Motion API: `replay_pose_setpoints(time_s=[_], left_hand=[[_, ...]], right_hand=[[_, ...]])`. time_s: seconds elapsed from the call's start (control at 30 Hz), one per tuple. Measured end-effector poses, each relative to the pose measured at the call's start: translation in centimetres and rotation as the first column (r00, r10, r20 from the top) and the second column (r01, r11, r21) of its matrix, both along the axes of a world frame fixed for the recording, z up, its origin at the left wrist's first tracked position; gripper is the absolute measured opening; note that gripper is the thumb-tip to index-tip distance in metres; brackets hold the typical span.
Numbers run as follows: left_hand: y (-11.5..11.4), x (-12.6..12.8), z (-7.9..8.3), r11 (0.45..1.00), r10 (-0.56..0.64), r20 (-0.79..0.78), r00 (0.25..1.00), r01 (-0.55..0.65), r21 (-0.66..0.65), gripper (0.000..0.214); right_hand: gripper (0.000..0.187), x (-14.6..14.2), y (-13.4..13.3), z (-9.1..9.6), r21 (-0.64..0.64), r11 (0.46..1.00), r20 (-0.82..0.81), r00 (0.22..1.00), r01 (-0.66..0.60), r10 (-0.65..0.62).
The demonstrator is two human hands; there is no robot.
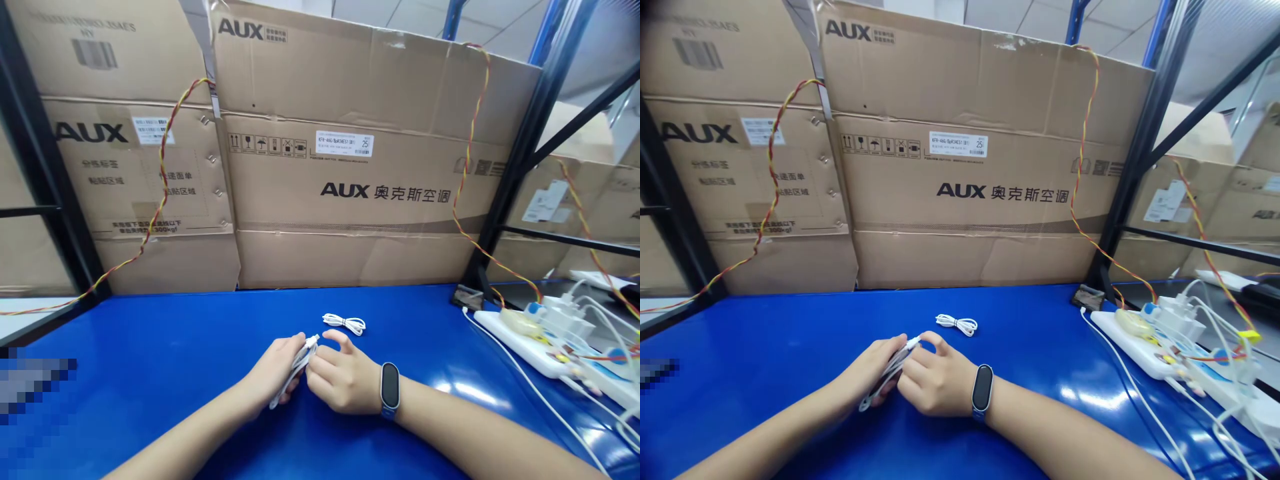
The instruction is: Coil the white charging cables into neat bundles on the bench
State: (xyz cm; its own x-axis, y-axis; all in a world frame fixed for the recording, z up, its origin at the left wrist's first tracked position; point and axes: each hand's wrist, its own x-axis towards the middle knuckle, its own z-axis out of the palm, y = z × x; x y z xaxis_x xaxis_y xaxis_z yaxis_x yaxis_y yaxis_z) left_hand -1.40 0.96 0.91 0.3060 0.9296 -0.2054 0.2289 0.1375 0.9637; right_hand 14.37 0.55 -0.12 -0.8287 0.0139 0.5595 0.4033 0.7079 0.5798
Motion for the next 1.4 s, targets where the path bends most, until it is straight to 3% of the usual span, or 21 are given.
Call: replay_pose_setpoints(time_s=[0.17,0.4,0.6,0.83,1.03,1.23,1.4], left_hand=[[0.2,-0.1,0.1,0.999,0.021,0.067,0.998,-0.020,-0.025,0.041],[0.7,-0.7,1.1,0.981,0.032,0.352,0.935,0.038,-0.190,0.031],[1.2,-1.0,1.1,0.984,0.059,0.372,0.927,0.008,-0.176,0.024],[0.9,-0.5,0.9,0.998,-0.041,0.186,0.982,0.047,-0.030,0.047],[1.0,-0.3,0.2,0.992,-0.126,0.033,0.992,0.125,0.011,0.031],[2.0,-1.1,0.0,0.999,0.035,0.091,0.995,-0.037,0.028,0.026],[2.7,-1.4,-0.8,0.985,0.174,0.196,0.965,-0.168,-0.047,0.018]], right_hand=[[0.022,0.2,0.1,-0.2,-0.015,1.000,-0.027,1.000,0.013,-0.013],[0.012,0.4,0.1,-0.8,-0.008,1.000,-0.166,0.986,-0.011,0.010],[0.009,0.2,-0.1,-0.3,-0.031,0.999,-0.257,0.966,-0.012,0.004],[0.012,0.4,0.3,-0.5,-0.177,0.978,-0.247,0.958,0.106,-0.148],[0.015,1.0,1.5,-0.3,-0.289,0.916,-0.289,0.886,0.279,-0.362],[0.013,2.5,3.8,-0.3,-0.476,0.773,-0.360,0.709,0.420,-0.606],[0.016,3.0,4.8,-1.2,-0.510,0.759,-0.369,0.693,0.406,-0.619]])
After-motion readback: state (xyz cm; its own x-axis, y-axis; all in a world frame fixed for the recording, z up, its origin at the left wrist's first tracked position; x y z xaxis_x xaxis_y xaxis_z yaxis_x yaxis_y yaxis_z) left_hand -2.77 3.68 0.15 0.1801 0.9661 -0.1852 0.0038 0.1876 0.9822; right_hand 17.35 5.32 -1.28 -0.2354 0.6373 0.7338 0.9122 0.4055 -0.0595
